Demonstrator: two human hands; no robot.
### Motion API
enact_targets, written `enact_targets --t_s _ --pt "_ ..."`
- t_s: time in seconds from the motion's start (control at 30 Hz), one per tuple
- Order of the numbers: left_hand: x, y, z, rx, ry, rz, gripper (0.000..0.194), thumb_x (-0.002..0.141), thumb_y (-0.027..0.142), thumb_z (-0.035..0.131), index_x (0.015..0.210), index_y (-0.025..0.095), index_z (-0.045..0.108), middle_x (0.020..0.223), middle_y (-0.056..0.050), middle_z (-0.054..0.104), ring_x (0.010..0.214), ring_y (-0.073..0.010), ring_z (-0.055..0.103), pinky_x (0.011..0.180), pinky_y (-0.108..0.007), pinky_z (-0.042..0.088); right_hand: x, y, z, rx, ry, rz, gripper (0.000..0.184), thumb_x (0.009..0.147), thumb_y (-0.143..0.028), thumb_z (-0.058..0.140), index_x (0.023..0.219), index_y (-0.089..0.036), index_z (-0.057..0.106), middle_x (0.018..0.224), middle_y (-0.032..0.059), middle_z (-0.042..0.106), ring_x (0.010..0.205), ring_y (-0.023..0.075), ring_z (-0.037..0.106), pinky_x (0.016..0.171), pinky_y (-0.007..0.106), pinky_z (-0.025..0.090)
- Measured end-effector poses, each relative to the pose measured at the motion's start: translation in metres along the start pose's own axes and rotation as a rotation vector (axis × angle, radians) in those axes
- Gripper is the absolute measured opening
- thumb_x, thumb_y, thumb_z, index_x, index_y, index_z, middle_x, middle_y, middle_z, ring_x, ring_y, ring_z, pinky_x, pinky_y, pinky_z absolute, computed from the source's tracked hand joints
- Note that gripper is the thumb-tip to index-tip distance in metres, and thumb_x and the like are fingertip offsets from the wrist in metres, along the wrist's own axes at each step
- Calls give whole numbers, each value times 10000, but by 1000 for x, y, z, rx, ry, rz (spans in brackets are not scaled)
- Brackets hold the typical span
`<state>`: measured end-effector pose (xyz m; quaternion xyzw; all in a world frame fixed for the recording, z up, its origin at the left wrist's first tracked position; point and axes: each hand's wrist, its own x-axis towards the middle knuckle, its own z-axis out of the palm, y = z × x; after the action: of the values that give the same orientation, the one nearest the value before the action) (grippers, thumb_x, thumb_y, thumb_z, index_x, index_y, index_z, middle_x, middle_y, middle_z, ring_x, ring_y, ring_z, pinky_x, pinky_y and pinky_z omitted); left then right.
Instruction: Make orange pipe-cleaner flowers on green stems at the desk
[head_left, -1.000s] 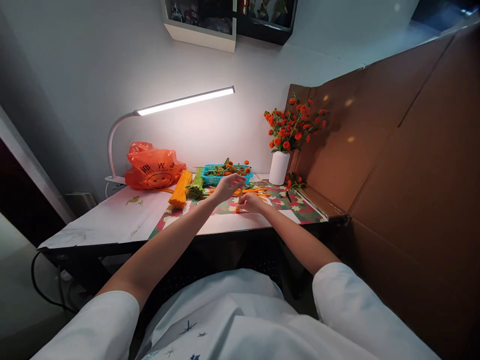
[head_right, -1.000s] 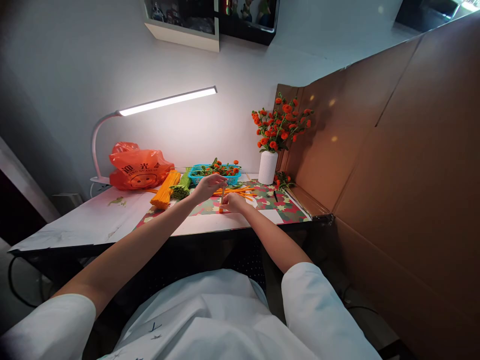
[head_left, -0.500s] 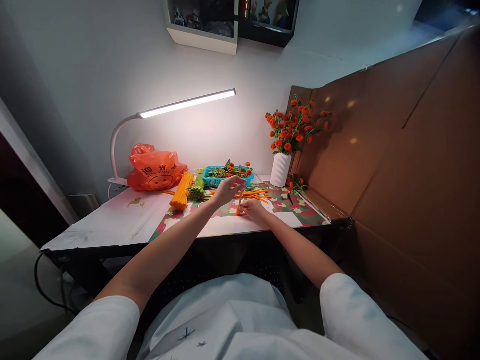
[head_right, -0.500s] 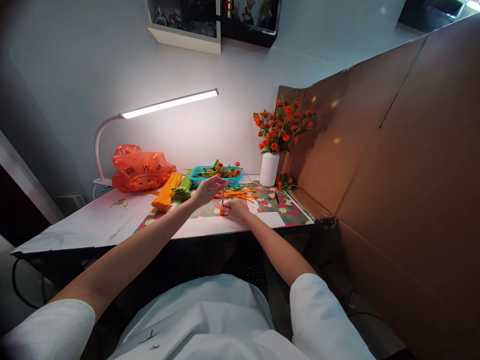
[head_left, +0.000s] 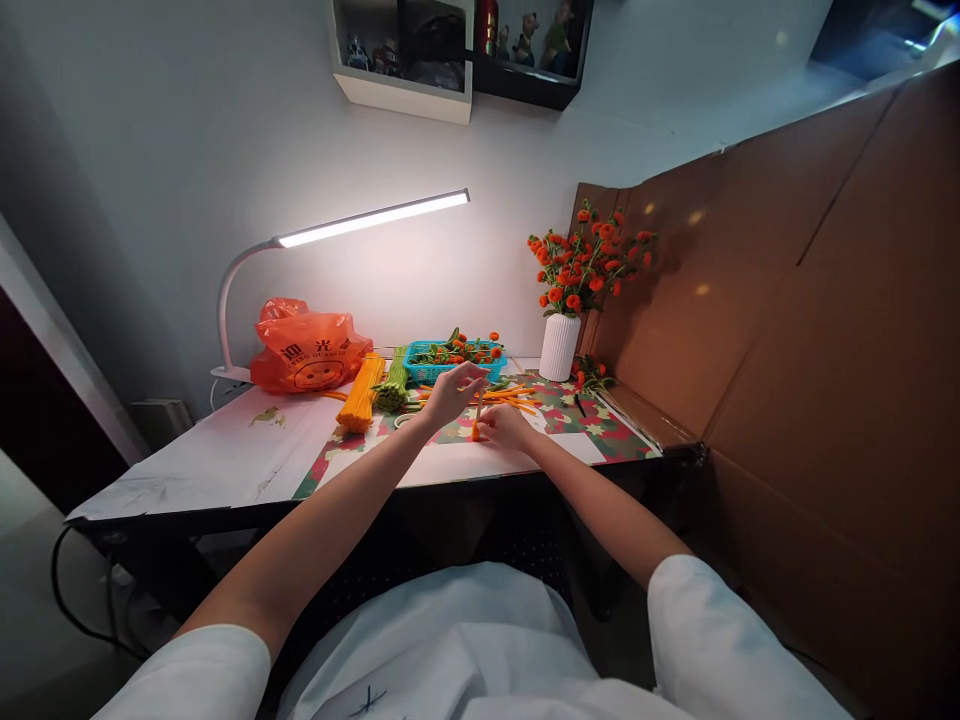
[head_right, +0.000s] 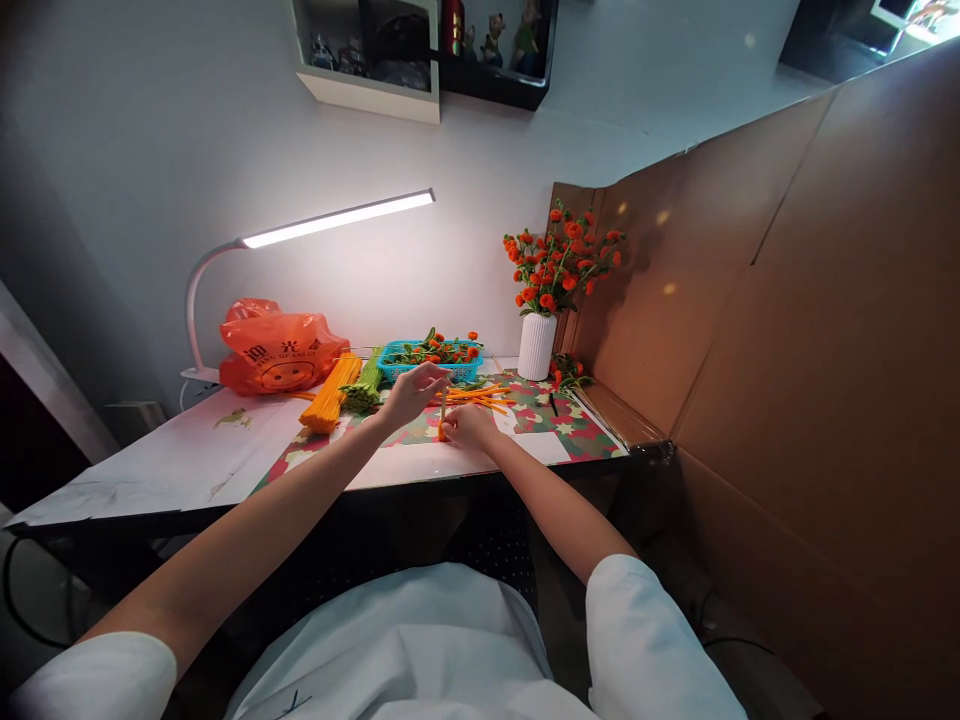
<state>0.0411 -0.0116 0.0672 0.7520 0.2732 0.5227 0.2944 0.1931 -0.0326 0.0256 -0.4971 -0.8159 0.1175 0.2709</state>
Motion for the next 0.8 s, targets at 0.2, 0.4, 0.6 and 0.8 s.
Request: enact_targets --t_s 0.2,0.4,0.6,0.8 --pt "0 -2 0 9 15 0 421 759 556 629 925 169 643 834 -49 695 723 -177 686 599 -282 585 -1 -7 1 -51 25 55 209 740 -203 511 604 -156 663 533 -17 563 505 77 400 514 218 238" --pt "-1 -8 -4 -7 37 -3 406 768 553 616 936 184 637 817 -44 688 746 -185 692 599 -281 583 0 -10 4 -82 42 76 186 716 -198 533 585 -159 659 551 -9 584 519 80 412 510 223 231" --pt "-2 -11 -6 -3 51 -15 400 763 544 622 931 182 644 827 -50 696 759 -198 692 602 -292 580 -1 -12 6 -88 38 113 206 737 -207 524 630 -171 696 586 -2 619 533 86 435 529 222 247" --pt "-2 -8 -5 -10 53 -28 364 753 513 645 919 188 653 838 -49 688 759 -199 691 598 -293 583 -1 -9 8 -47 48 91 199 751 -212 545 645 -189 712 627 -1 648 569 92 465 558 219 268"
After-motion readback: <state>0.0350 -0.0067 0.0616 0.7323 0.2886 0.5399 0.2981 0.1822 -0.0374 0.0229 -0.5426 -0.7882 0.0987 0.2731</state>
